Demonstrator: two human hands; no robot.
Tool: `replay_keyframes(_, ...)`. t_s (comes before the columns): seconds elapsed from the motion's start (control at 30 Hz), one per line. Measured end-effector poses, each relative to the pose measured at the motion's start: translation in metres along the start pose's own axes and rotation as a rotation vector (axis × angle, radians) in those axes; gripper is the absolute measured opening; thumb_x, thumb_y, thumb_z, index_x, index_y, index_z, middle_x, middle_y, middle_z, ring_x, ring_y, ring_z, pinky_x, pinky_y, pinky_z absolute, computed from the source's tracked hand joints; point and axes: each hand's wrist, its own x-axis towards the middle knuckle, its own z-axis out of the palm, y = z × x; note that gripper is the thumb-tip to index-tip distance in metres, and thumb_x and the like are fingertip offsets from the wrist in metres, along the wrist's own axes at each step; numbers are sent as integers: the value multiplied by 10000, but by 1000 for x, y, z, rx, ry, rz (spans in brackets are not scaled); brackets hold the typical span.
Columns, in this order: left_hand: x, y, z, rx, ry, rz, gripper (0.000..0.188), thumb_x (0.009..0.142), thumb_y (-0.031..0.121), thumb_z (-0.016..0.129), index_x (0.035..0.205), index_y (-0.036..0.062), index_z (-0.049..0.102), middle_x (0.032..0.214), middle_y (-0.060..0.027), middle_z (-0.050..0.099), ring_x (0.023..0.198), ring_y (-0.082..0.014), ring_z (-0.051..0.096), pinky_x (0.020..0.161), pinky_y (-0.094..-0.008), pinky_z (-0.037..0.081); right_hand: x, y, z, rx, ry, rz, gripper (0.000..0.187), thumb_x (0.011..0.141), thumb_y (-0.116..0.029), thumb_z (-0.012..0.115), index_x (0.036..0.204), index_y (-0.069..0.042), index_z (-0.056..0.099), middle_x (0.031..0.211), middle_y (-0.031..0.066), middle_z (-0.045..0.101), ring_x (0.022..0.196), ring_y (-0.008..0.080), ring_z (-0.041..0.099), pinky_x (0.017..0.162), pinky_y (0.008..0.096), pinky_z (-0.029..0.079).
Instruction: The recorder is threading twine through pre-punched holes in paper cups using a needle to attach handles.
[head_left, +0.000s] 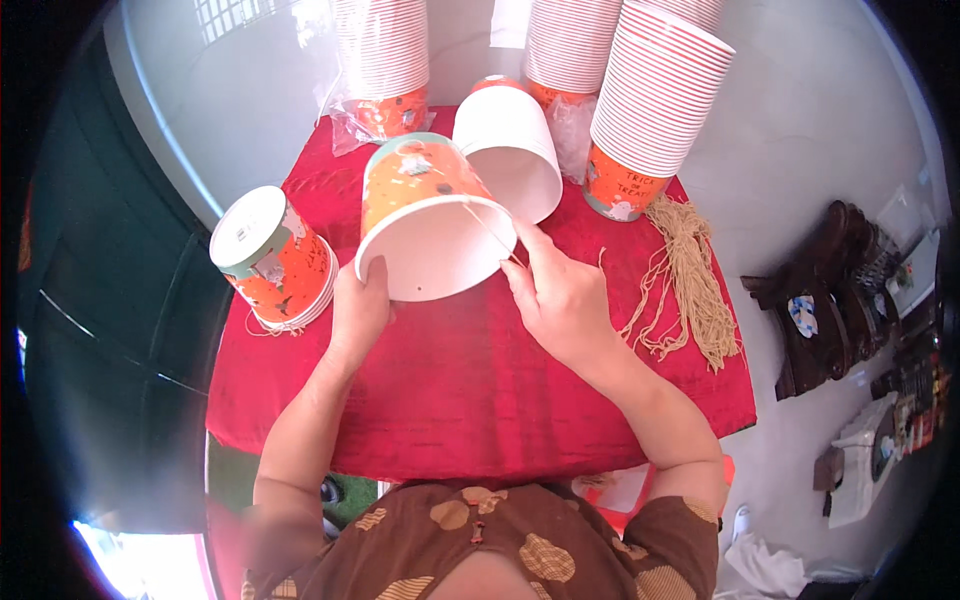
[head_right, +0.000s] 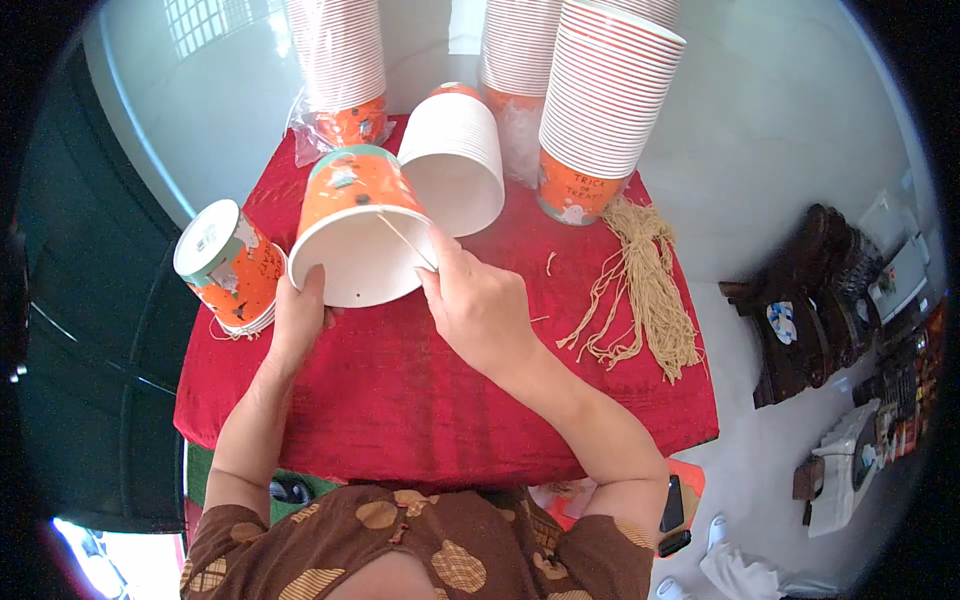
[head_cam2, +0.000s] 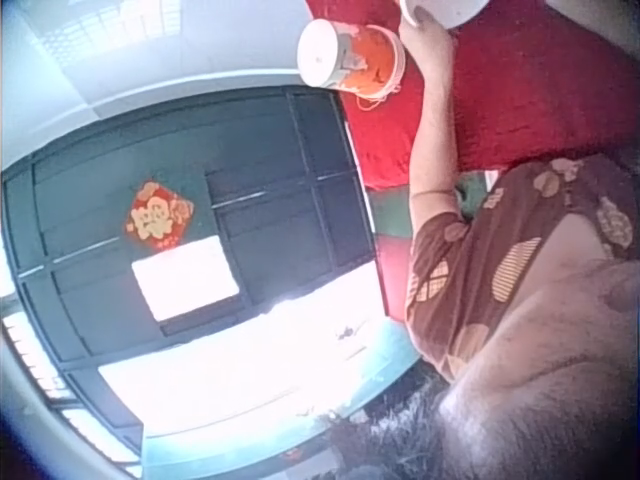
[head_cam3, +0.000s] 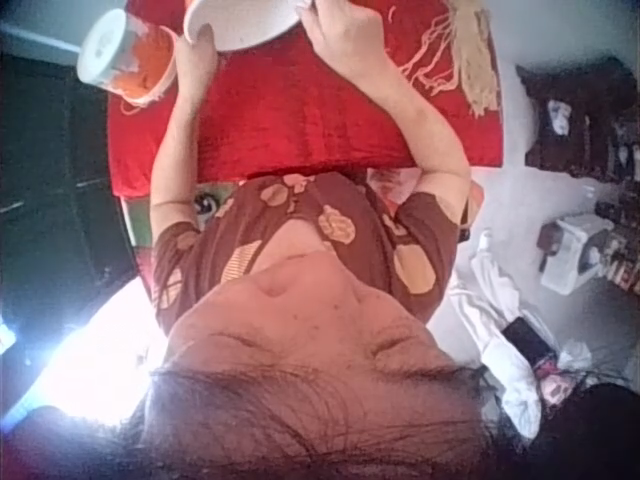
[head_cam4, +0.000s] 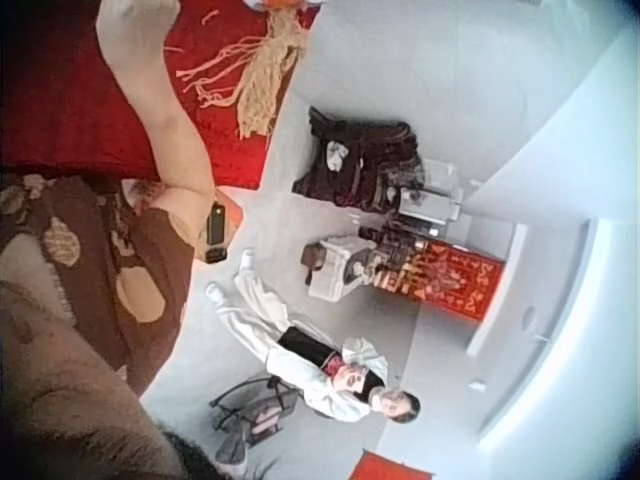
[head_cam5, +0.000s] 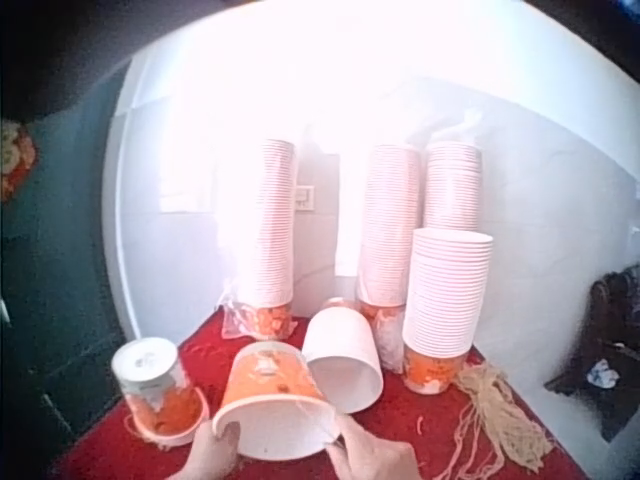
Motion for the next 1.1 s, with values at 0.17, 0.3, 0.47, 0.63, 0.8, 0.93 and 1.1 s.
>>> replay_keyframes(0.17, -1, -4, -3, -325, -28, -93, 286, 1015, 192, 376, 1060, -23, 559, 636, -69, 606, 441, -126, 524, 378, -255, 382, -30, 5, 12, 35, -203, 39, 110, 851, -72, 656, 944, -14, 651, 763, 146, 645, 655, 328, 647, 556, 414, 523)
replay_keyframes(0.3, -9, -11, 1, -525, -55, -34, 278, 1024, 206, 388, 1151, -12, 504, 700, -109, 630, 476, -136, 547, 376, -241, 372, -47, 2, 21, 112, -281, 70, 63, 852, -102, 650, 875, -58, 690, 780, 125, 570, 675, 312, 624, 565, 417, 513)
replay_keyframes(0.47, -14, -13, 1, -674, -60, -76, 275, 1022, 209, 391, 1161, -3, 496, 767, -142, 645, 526, -151, 569, 380, -235, 363, -58, 6, 34, 29, -362, 70, 200, 882, -162, 598, 736, -27, 622, 715, 165, 564, 631, 332, 627, 547, 450, 516)
replay_keyframes(0.63, -19, -11, 4, -785, -83, -142, 295, 1020, 223, 402, 1204, 0, 458, 850, -160, 651, 541, -151, 560, 389, -230, 355, -65, 22, 47, 64, -370, 189, 165, 898, -180, 580, 814, -52, 641, 648, 197, 637, 615, 358, 656, 560, 474, 522)
replay_keyframes(0.8, -24, -6, 8, -818, -81, -147, 322, 1015, 255, 438, 1231, 17, 436, 860, -142, 649, 544, -152, 546, 407, -244, 361, -66, 43, 56, 292, -296, 440, 146, 905, -107, 589, 934, -1, 686, 704, 138, 679, 617, 223, 670, 571, 346, 526)
replay_keyframes(0.93, -24, -19, 10, -858, -164, -103, 355, 1006, 273, 465, 1228, 0, 418, 899, -159, 639, 595, -161, 592, 380, -237, 371, -61, 52, 56, 619, -218, 757, 203, 940, -84, 558, 1070, 28, 665, 815, 61, 690, 612, 90, 597, 571, 241, 502)
replay_keyframes(1.1, -28, -22, 15, -790, -194, -105, 290, 1010, 282, 471, 1128, 22, 516, 821, -118, 637, 537, -164, 549, 398, -255, 372, -56, 66, 55, 1039, 10, 1008, 284, 953, -79, 547, 1194, 70, 569, 1089, 146, 635, 888, 198, 658, 771, 309, 551)
